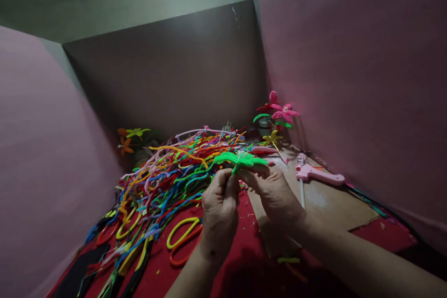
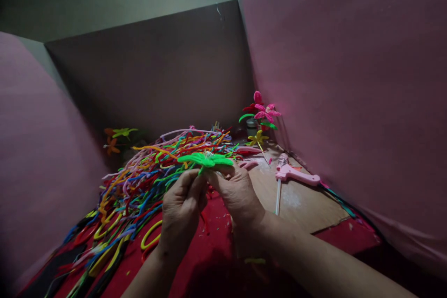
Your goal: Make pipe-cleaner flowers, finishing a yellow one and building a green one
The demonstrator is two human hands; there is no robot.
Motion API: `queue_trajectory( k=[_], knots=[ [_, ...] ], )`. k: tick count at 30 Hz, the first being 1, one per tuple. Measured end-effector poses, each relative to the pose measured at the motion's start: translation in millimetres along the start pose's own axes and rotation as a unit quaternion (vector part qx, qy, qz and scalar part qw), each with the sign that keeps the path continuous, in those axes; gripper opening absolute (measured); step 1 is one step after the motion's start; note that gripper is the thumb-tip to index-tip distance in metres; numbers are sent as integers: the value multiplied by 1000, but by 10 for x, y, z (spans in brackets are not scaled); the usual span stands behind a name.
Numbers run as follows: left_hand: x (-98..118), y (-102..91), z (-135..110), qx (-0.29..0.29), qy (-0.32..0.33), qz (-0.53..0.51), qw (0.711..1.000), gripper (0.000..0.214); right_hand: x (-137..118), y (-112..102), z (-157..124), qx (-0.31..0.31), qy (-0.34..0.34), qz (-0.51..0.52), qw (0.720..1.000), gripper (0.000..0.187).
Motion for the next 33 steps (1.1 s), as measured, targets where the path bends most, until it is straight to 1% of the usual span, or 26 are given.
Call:
queue_trajectory(
  k=[4, 7, 10, 13, 17, 18, 19, 20, 21, 22, 23, 24, 25, 26, 27, 28, 30, 33],
  knots=[
    [-13, 42, -16, 19, -20, -63, 998, 15, 13, -44, 12, 11, 18, 13, 1000, 12],
    [-81, 104, -32, 29, -62, -137, 988, 15, 76, -63, 34, -6, 46, 25, 999, 7],
    [-154, 167, -52, 23, -109, -209, 972, 14, 204, -102, 68, -31, 84, 46, 995, 9],
    [-211, 239, -61, -19, -147, -287, 946, 13, 354, -170, 108, -50, 134, 70, 987, 13],
    [-286, 341, -81, -103, -207, -384, 894, 9, 521, -173, 104, -82, 242, 70, 964, 17],
    [-300, 356, -84, -117, -219, -394, 885, 8, 520, -165, 99, -86, 250, 71, 962, 18],
    [-308, 366, -86, -130, -227, -392, 882, 9, 505, -159, 97, -85, 248, 72, 962, 20],
    [-312, 364, -81, -139, -226, -374, 889, 10, 479, -161, 100, -78, 235, 73, 966, 21],
    [-313, 347, -67, -143, -213, -334, 907, 13, 447, -176, 104, -61, 215, 72, 972, 21],
    [-306, 305, -40, -137, -186, -270, 935, 15, 414, -200, 108, -38, 190, 68, 979, 22],
    [-279, 242, -3, -122, -141, -185, 965, 16, 383, -227, 108, -13, 164, 61, 984, 21],
    [-220, 169, 34, -99, -82, -87, 988, 15, 357, -250, 105, 11, 140, 51, 989, 21],
    [-137, 107, 57, -75, -16, 11, 997, 13, 333, -266, 98, 30, 116, 41, 992, 21],
    [-52, 67, 60, -54, 44, 98, 993, 11, 309, -271, 89, 43, 94, 29, 994, 20],
    [12, 52, 47, -40, 91, 161, 982, 9, 284, -261, 80, 46, 75, 17, 996, 19],
    [45, 50, 29, -33, 119, 198, 972, 9, 253, -243, 69, 46, 54, 1, 998, 19],
    [36, 40, 2, -22, 130, 216, 967, 13, 163, -200, 39, 43, 1, -51, 998, 18],
    [-6, -4, -16, 4, 109, 193, 975, 14, 42, -147, -15, 51, -69, -161, 983, 15]
  ],
)
Point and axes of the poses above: each hand's wrist, its own z-axis towards the middle knuckle, its own y-axis out of the palm, x = y × z, the point moved 8 cm from there along z, towards the middle knuckle, and after that the axes turned 11 degrees about y, right-handed, at the moved point
